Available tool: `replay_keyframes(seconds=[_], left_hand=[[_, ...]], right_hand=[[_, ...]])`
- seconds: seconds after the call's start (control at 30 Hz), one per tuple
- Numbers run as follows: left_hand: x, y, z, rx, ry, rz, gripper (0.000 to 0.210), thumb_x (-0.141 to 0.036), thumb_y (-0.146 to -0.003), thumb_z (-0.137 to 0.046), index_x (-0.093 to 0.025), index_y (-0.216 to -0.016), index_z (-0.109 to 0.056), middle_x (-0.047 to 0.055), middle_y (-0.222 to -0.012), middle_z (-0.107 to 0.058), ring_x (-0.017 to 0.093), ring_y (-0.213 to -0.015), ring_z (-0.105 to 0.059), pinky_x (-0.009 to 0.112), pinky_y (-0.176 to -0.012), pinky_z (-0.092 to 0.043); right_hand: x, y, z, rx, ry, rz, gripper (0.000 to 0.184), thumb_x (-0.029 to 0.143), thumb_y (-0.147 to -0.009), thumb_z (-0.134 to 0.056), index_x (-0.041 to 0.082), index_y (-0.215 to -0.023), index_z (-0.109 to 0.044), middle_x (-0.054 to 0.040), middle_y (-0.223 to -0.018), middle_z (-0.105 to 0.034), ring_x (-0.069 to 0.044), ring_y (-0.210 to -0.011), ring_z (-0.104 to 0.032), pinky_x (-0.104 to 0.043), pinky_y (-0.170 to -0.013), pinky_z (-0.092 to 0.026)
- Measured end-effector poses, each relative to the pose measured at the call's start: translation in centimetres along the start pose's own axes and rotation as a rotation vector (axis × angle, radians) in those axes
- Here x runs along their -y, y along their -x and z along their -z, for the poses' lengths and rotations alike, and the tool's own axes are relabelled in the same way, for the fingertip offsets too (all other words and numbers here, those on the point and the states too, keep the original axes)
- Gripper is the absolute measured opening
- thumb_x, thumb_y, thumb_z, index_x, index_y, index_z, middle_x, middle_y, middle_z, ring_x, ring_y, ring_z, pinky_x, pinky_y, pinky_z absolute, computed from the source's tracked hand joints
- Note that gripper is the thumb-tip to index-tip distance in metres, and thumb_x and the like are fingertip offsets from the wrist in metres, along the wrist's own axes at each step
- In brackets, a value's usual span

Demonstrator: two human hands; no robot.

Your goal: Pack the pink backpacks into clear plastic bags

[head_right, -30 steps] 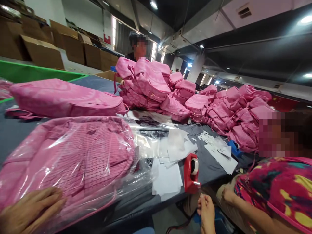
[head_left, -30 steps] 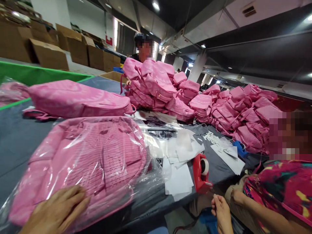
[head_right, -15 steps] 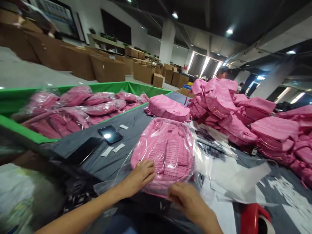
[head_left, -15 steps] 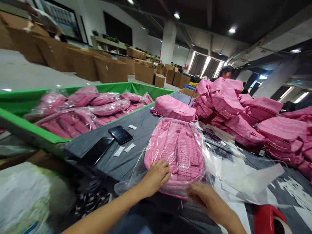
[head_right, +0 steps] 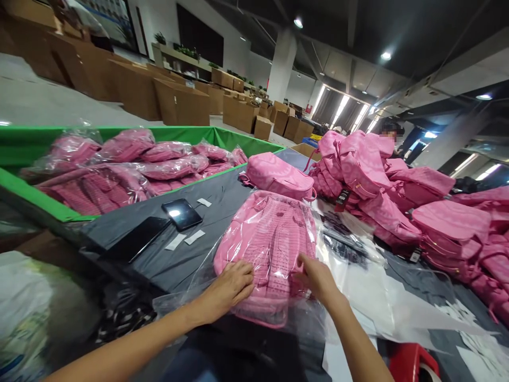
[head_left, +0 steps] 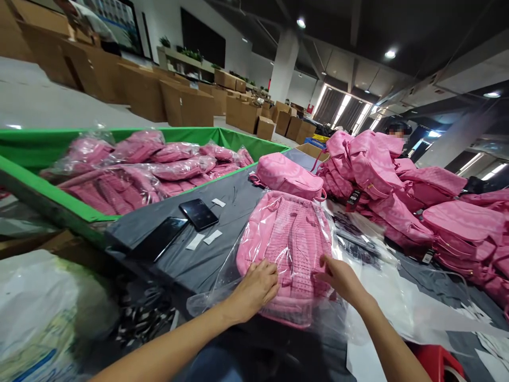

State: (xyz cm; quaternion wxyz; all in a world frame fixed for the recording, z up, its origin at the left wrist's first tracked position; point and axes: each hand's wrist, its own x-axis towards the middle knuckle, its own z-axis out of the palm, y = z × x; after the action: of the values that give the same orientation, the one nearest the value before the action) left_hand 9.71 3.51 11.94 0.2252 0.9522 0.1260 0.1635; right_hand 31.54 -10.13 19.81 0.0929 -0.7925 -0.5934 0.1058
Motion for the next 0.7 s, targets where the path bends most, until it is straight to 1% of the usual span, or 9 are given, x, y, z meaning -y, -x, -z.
replay_keyframes(seconds=[0.07,0.17,0.23,0.3,0.4,0.47,0.53,0.6,0.7], left_hand=[[-0.1,-0.1,0.1,0.022,0.0,0.007,0.022,-0.019,-0.103,-0.053,-0.016,-0.084,-0.063,0.003,-0.096,-0.062,0.022,-0.093,-0.051,0.038,-0.083,-0.033],[-0.3,-0.1,0.4,0.034,0.003,0.022,0.022,-0.019,-0.103,-0.053,-0.016,-0.084,-0.064,0.003,-0.096,-0.062,0.022,-0.093,-0.052,0.038,-0.084,-0.035],[-0.3,0.3,0.8,0.025,0.012,-0.003,0.022,-0.023,-0.104,-0.053,-0.017,-0.086,-0.064,0.003,-0.099,-0.063,0.021,-0.097,-0.054,0.038,-0.087,-0.037],[0.0,1.2,1.3,-0.001,-0.009,-0.055,0.016,-0.032,-0.1,-0.062,-0.018,-0.094,-0.065,0.005,-0.112,-0.064,0.024,-0.11,-0.054,0.041,-0.097,-0.037],[1.4,3.2,2.4,-0.079,-0.122,-0.092,0.031,-0.037,-0.087,-0.08,-0.018,-0.104,-0.063,0.009,-0.134,-0.06,0.031,-0.134,-0.044,0.053,-0.116,-0.02],[2.8,4.4,3.2,-0.108,-0.155,-0.037,0.021,-0.029,-0.088,-0.079,-0.019,-0.098,-0.063,0.008,-0.134,-0.061,0.031,-0.137,-0.042,0.057,-0.118,-0.012],[4.2,4.9,4.0,-0.092,-0.09,0.057,0.01,-0.025,-0.094,-0.072,-0.019,-0.089,-0.065,0.005,-0.128,-0.064,0.028,-0.132,-0.047,0.054,-0.116,-0.018],[5.2,4.6,4.5,-0.06,0.012,0.136,0.011,-0.026,-0.096,-0.069,-0.02,-0.086,-0.067,0.003,-0.125,-0.065,0.026,-0.129,-0.05,0.051,-0.111,-0.025],[5.9,3.6,4.5,-0.036,0.108,0.197,0.012,-0.024,-0.095,-0.069,-0.02,-0.083,-0.068,0.004,-0.122,-0.066,0.026,-0.124,-0.052,0.048,-0.107,-0.03]], right_hand=[[0.7,0.9,-0.8,-0.027,-0.064,-0.024,0.013,0.02,-0.088,-0.07,0.021,-0.085,-0.057,0.0058,-0.069,-0.057,-0.011,-0.061,-0.048,-0.022,-0.059,-0.028],[2.5,1.5,-2.9,0.076,-0.075,0.02,0.02,0.02,-0.079,-0.082,0.02,-0.083,-0.063,0.0027,-0.08,-0.065,-0.012,-0.071,-0.054,-0.024,-0.063,-0.028],[3.3,1.3,-4.0,0.103,-0.053,-0.014,0.025,0.022,-0.073,-0.088,0.02,-0.082,-0.065,0.0038,-0.078,-0.066,-0.013,-0.071,-0.055,-0.024,-0.063,-0.026],[3.3,0.9,-4.5,0.116,-0.066,-0.037,0.027,0.023,-0.071,-0.09,0.021,-0.08,-0.065,0.0056,-0.074,-0.065,-0.012,-0.069,-0.054,-0.025,-0.062,-0.025],[2.6,0.5,-4.2,0.14,-0.075,-0.008,0.033,0.023,-0.065,-0.093,0.02,-0.079,-0.063,0.0066,-0.075,-0.066,-0.012,-0.069,-0.054,-0.025,-0.062,-0.024],[2.4,0.2,-3.9,0.142,-0.058,0.007,0.035,0.023,-0.064,-0.094,0.02,-0.078,-0.062,0.006,-0.076,-0.067,-0.012,-0.07,-0.055,-0.025,-0.062,-0.024],[2.6,-0.3,-3.8,0.132,-0.043,0.01,0.032,0.023,-0.067,-0.091,0.02,-0.077,-0.061,0.0057,-0.075,-0.066,-0.012,-0.069,-0.055,-0.025,-0.062,-0.024],[2.9,-0.5,-4.0,0.1,-0.036,0.009,0.031,0.022,-0.068,-0.09,0.02,-0.074,-0.06,0.0056,-0.072,-0.065,-0.012,-0.067,-0.054,-0.025,-0.061,-0.025],[1.9,1.4,-5.2,-0.064,-0.106,0.08,0.026,0.026,-0.068,-0.087,0.022,-0.074,-0.062,0.0032,-0.072,-0.064,-0.014,-0.065,-0.055,-0.025,-0.061,-0.033]])
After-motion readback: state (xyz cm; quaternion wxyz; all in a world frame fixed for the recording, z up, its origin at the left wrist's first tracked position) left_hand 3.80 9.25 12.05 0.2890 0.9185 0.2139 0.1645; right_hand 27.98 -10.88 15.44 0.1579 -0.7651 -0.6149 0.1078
